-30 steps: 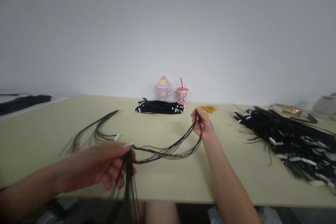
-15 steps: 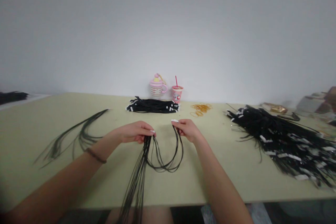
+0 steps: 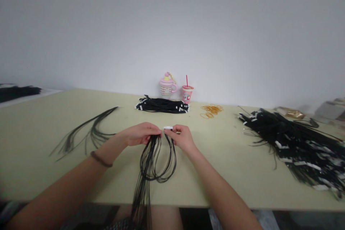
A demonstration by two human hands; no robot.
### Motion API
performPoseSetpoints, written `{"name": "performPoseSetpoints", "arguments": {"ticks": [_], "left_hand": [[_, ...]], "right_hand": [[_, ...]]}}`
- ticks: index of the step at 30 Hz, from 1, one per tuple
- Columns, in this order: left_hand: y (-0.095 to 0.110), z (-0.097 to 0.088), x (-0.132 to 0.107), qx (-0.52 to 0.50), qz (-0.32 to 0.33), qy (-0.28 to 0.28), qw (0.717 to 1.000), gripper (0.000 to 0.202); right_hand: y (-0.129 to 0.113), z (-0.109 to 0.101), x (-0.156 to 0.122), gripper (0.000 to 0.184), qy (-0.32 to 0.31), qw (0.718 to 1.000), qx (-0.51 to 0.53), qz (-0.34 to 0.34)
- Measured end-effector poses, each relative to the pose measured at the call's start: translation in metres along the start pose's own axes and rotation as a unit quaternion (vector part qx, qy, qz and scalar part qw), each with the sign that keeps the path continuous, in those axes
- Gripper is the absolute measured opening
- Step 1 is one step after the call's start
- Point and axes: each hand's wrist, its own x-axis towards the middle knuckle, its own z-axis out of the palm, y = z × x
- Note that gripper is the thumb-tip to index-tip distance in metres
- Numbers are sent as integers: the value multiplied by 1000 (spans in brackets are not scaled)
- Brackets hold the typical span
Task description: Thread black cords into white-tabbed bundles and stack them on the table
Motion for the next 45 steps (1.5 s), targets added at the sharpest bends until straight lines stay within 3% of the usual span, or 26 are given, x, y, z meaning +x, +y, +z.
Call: {"name": "performPoseSetpoints", "arguments": {"ticks": [8, 18, 25, 29, 31, 33, 36, 45], "left_hand": [[4, -5, -5, -24, -2, 2, 1000, 31], [0, -4, 1, 80, 38, 67, 994, 35], [-16, -9, 13, 265, 72, 178, 945, 34], [-4, 8, 4, 326, 166, 222, 904, 31], [2, 21, -5, 344, 210, 195, 894, 37], [4, 35, -12, 358, 230, 107, 899, 36], [0, 49, -18, 367, 246, 22, 897, 47], [-3, 42, -10, 232, 197, -3, 952, 40]], "right_hand": [[3, 1, -1, 21, 3, 999, 33, -28], [-4, 1, -3, 21, -29, 990, 131, -50], [-3, -32, 13, 32, 61, 977, 207, -2], [-1, -45, 19, 33, 96, 964, 248, 16], [-1, -45, 18, 32, 94, 958, 269, 19], [-3, -44, 16, 30, 85, 954, 288, 22], [-6, -43, 14, 30, 73, 947, 311, 29], [-7, -54, 19, 31, 39, 934, 354, 22]]}}
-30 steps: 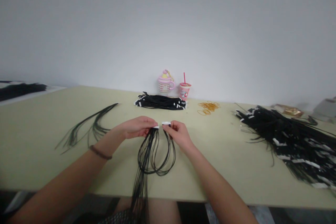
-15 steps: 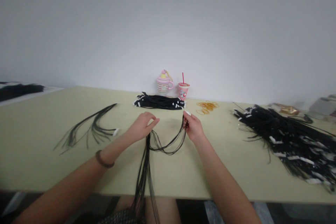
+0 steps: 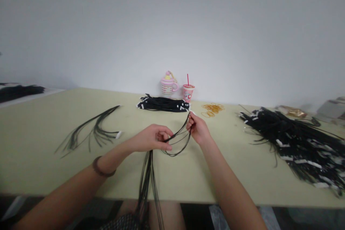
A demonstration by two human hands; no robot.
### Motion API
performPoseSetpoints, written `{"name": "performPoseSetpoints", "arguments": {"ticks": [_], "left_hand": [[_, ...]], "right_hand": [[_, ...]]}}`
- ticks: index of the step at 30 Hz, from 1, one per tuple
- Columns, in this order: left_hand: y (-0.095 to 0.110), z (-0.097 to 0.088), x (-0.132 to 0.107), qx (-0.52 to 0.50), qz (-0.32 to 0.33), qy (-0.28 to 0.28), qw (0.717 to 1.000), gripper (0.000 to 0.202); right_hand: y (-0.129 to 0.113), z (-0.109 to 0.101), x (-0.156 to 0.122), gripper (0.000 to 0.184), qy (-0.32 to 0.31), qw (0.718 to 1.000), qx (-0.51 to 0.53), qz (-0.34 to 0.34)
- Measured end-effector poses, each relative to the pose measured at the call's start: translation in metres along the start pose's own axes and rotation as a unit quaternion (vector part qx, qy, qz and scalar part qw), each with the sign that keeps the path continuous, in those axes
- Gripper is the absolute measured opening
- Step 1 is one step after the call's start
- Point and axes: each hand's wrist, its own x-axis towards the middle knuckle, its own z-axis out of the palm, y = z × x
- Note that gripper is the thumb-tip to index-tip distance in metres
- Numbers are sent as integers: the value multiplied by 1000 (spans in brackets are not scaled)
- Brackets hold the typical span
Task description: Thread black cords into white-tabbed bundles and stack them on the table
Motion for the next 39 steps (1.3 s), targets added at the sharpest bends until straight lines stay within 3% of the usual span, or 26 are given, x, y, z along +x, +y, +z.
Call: {"name": "performPoseSetpoints", "arguments": {"ticks": [7, 13, 19, 22, 30, 34, 39], "left_hand": [[1, -2, 0, -8, -17, 3, 1000, 27], [4, -2, 1, -22, -17, 9, 1000, 34], [1, 0, 7, -60, -12, 97, 993, 28], [6, -7, 6, -75, -20, 135, 988, 24], [16, -40, -6, -92, -20, 166, 982, 25], [12, -53, -9, -68, -10, 201, 977, 26], [6, -56, -6, 11, -29, 254, 967, 19]], "right_hand": [[-4, -2, -2, 28, -41, 999, 10, -16], [-3, 1, -6, 26, -77, 996, 1, -38], [4, 11, -16, 22, -143, 989, -13, -30], [1, 9, -15, 22, -138, 989, -9, -43], [-13, -10, -8, 25, -120, 990, 0, -71], [-17, -20, -4, 26, -120, 990, -16, -71], [-20, -30, 0, 29, -118, 989, -57, -62]]}}
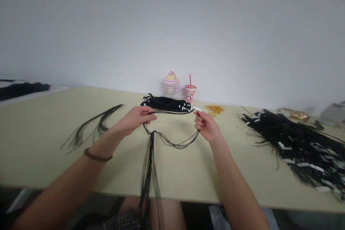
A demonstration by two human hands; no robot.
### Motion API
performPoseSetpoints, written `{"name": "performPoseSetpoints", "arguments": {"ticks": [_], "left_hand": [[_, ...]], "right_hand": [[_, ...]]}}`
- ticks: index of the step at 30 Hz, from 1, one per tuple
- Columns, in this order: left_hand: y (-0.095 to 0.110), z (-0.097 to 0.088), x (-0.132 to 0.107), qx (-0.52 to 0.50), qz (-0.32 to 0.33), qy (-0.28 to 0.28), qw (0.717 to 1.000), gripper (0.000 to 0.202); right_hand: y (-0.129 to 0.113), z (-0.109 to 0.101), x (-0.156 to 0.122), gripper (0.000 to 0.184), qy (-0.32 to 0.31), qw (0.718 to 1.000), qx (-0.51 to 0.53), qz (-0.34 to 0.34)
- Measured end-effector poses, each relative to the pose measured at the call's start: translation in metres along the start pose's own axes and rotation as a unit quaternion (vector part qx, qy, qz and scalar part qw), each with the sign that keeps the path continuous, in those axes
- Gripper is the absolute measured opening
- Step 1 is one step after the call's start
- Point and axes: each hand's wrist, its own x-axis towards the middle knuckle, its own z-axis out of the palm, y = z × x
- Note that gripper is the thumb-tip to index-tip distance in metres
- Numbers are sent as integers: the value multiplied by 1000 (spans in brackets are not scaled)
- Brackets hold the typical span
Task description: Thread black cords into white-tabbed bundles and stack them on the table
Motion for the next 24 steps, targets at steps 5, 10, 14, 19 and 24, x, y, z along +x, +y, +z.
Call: {"name": "performPoseSetpoints", "arguments": {"ticks": [5, 10, 14, 19, 24], "left_hand": [[-10, -5, 5, 108, -10, 137, 985, 13], [-17, -26, 5, 140, -85, 138, 977, 41], [-15, -24, 7, 95, -92, 62, 989, 53], [-11, 1, 14, 70, -15, 120, 990, 40], [-20, 0, 8, 148, 16, 201, 968, 34]], "right_hand": [[-3, -3, -2, 30, 3, 998, -69, 13], [-1, 3, -3, 31, 25, 988, -154, -20], [9, 17, -5, 29, 39, 970, -229, -72], [11, 43, -16, 36, -10, 946, -307, -107], [-4, 59, -28, 60, -92, 924, -360, -92]]}}
